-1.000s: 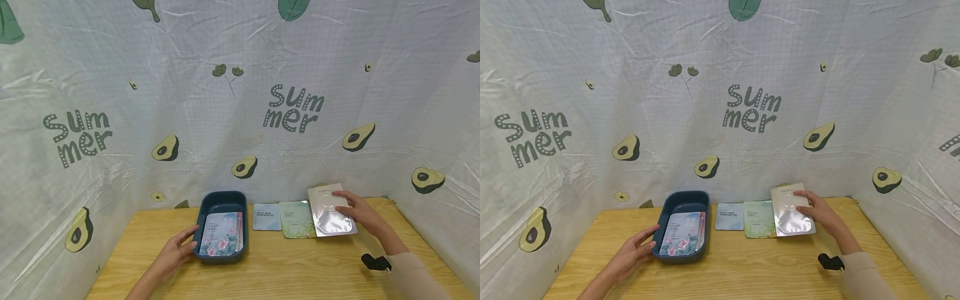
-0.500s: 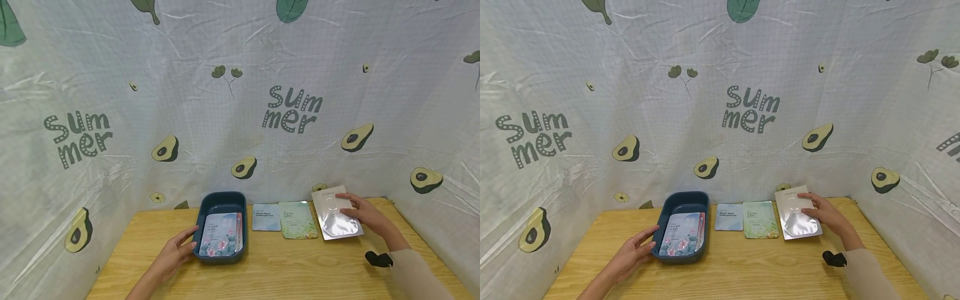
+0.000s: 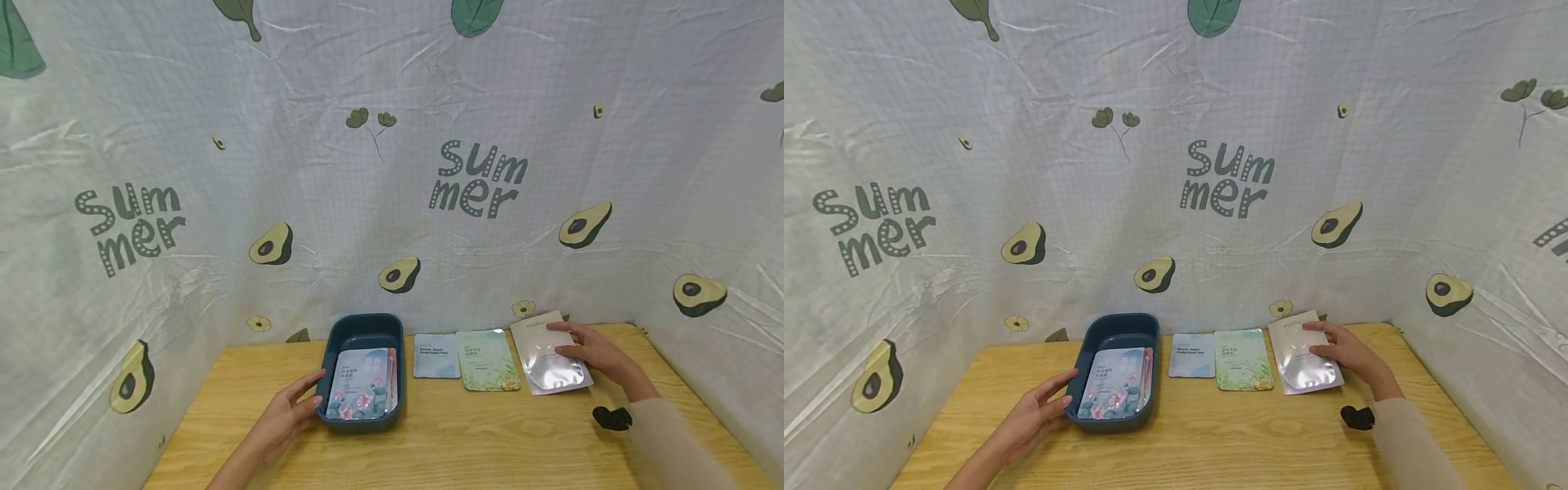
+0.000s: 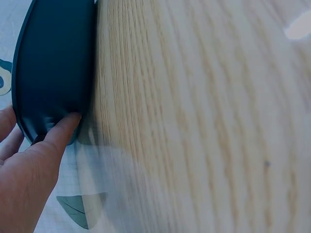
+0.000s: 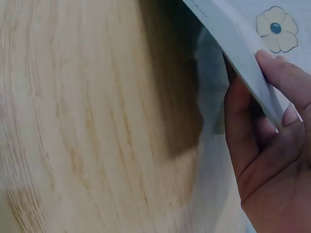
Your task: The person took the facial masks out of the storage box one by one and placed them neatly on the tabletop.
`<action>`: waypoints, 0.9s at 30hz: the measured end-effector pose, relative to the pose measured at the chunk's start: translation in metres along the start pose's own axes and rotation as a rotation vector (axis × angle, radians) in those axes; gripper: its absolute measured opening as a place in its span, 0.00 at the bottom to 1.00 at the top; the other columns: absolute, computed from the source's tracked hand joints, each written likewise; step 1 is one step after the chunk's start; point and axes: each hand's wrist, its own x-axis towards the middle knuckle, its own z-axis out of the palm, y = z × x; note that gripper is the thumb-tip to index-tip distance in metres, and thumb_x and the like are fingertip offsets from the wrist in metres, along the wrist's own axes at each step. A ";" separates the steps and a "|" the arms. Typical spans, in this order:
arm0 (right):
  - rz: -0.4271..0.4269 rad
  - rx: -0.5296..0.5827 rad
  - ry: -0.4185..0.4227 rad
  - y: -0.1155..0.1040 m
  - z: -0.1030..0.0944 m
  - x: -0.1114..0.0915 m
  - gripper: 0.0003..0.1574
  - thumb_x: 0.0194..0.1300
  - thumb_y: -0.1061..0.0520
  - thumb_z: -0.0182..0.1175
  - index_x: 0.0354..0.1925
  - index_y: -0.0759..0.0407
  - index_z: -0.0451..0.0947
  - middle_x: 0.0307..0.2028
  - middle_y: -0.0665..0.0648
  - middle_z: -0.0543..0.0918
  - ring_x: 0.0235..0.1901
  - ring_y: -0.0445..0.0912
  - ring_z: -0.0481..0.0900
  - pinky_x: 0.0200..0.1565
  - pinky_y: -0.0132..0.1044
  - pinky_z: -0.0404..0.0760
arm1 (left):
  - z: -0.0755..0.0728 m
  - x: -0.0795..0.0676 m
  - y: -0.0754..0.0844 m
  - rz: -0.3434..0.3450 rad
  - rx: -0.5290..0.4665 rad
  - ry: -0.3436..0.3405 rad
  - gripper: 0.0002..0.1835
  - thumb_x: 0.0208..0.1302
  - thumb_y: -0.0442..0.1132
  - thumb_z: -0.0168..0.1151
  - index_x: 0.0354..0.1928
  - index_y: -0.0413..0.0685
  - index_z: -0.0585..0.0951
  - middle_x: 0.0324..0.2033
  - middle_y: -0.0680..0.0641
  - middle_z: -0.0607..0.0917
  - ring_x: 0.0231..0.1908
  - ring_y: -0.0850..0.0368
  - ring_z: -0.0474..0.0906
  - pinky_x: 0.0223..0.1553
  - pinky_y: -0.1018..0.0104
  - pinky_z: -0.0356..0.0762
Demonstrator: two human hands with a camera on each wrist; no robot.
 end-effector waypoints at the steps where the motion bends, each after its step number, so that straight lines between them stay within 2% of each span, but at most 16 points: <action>1: -0.002 -0.018 0.006 0.001 0.000 0.001 0.38 0.71 0.55 0.64 0.72 0.68 0.64 0.76 0.79 0.35 0.71 0.81 0.37 0.59 0.50 0.78 | 0.000 0.000 0.001 -0.001 0.000 0.002 0.35 0.77 0.33 0.55 0.79 0.39 0.54 0.78 0.32 0.46 0.66 0.38 0.67 0.62 0.50 0.76; 3: -0.015 -0.093 0.020 0.002 0.001 0.005 0.36 0.71 0.54 0.65 0.70 0.68 0.67 0.75 0.80 0.45 0.71 0.81 0.43 0.64 0.63 0.71 | 0.000 0.001 0.002 -0.002 0.003 0.008 0.34 0.77 0.33 0.55 0.79 0.39 0.55 0.78 0.32 0.47 0.67 0.37 0.67 0.63 0.49 0.76; 5: -0.033 -0.158 0.031 0.002 0.002 0.008 0.34 0.70 0.54 0.66 0.67 0.68 0.70 0.73 0.81 0.53 0.69 0.81 0.49 0.65 0.73 0.61 | 0.000 0.002 0.004 -0.003 0.006 0.013 0.34 0.76 0.33 0.56 0.79 0.40 0.55 0.78 0.32 0.47 0.67 0.37 0.67 0.63 0.49 0.75; 10: -0.045 -0.321 0.075 -0.001 0.007 0.013 0.32 0.66 0.53 0.69 0.62 0.68 0.75 0.65 0.79 0.69 0.62 0.77 0.66 0.58 0.67 0.74 | 0.000 0.001 0.004 -0.002 0.016 0.009 0.35 0.76 0.34 0.57 0.79 0.40 0.55 0.78 0.32 0.46 0.67 0.37 0.67 0.62 0.50 0.76; 14: 0.014 -0.422 0.107 -0.005 0.012 0.015 0.31 0.63 0.52 0.72 0.58 0.67 0.78 0.55 0.74 0.78 0.51 0.66 0.77 0.46 0.55 0.80 | 0.000 0.000 0.002 -0.002 0.006 -0.009 0.37 0.75 0.35 0.58 0.79 0.39 0.54 0.78 0.31 0.45 0.68 0.37 0.66 0.63 0.50 0.76; 18: 0.082 -0.475 0.119 -0.010 0.015 0.017 0.31 0.62 0.52 0.73 0.57 0.67 0.78 0.45 0.67 0.81 0.42 0.56 0.76 0.40 0.47 0.77 | 0.000 -0.001 0.001 0.008 -0.003 -0.008 0.37 0.75 0.36 0.58 0.79 0.38 0.54 0.78 0.31 0.45 0.68 0.37 0.66 0.63 0.49 0.75; 22: 0.126 -0.515 0.134 -0.014 0.017 0.018 0.29 0.61 0.54 0.74 0.55 0.68 0.78 0.43 0.67 0.80 0.41 0.57 0.76 0.41 0.51 0.79 | 0.000 -0.002 0.001 0.011 -0.005 -0.004 0.37 0.76 0.35 0.57 0.79 0.38 0.53 0.78 0.31 0.46 0.67 0.37 0.66 0.63 0.49 0.76; 27: 0.120 -0.578 0.149 -0.018 0.021 0.015 0.25 0.61 0.55 0.73 0.50 0.70 0.79 0.42 0.67 0.81 0.41 0.58 0.77 0.43 0.54 0.80 | 0.000 -0.002 0.001 0.015 -0.010 -0.010 0.36 0.77 0.34 0.55 0.80 0.38 0.53 0.78 0.31 0.46 0.67 0.39 0.67 0.63 0.50 0.76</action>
